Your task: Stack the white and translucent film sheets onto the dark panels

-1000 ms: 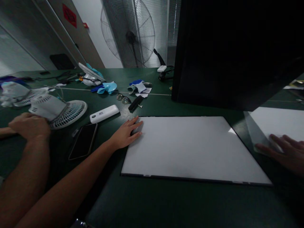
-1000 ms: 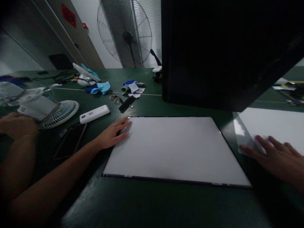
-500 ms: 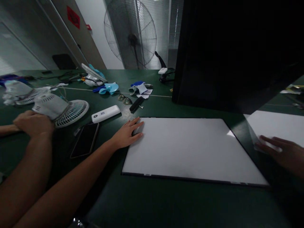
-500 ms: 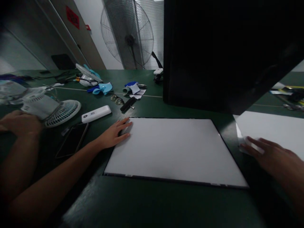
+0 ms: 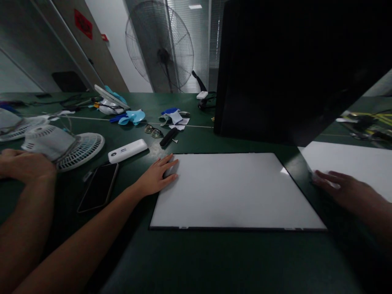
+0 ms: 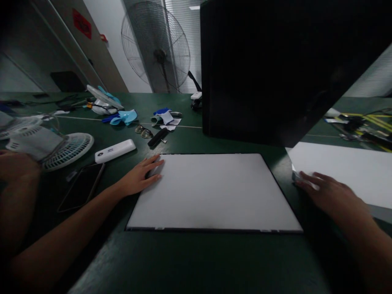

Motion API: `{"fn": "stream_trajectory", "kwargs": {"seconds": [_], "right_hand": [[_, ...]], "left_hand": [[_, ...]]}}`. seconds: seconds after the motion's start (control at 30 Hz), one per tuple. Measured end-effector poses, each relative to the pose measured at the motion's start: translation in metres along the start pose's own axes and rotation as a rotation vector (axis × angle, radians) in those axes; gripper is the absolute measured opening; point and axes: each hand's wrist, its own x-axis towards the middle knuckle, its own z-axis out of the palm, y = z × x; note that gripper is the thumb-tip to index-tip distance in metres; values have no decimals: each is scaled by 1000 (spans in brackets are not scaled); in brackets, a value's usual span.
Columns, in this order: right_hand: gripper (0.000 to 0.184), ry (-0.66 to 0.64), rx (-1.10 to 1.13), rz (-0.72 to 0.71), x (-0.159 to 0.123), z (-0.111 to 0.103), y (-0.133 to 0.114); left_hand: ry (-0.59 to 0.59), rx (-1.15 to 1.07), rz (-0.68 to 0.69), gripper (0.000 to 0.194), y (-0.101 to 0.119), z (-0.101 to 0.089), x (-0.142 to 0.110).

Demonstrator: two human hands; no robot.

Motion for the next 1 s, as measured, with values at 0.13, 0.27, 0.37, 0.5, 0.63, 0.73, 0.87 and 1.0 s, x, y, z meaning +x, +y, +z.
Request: {"fn": "stream_trajectory", "kwargs": {"seconds": [0.13, 0.27, 0.37, 0.5, 0.63, 0.73, 0.87, 1.0], "right_hand": [[79, -94, -3, 157, -13, -12, -18], [82, -99, 5, 255, -20, -34, -31], [76, -78, 38, 308, -20, -45, -28], [63, -10, 58, 367, -21, -47, -21], [54, 117, 59, 312, -24, -46, -23], [46, 209, 85, 233, -23, -46, -29], [40, 320, 82, 291, -21, -47, -30], [48, 320, 37, 340, -23, -49, -27]], "left_hand": [[-8, 22, -5, 81, -5, 4, 2], [-15, 24, -19, 85, -12, 7, 3], [-23, 25, -28, 85, -16, 8, 4], [-22, 29, -27, 84, -14, 7, 4], [-22, 18, -32, 84, -11, 6, 5], [-20, 11, -20, 80, -13, 8, 5], [-6, 16, -4, 74, -18, 11, 5], [-16, 17, -3, 76, -20, 11, 5]]}}
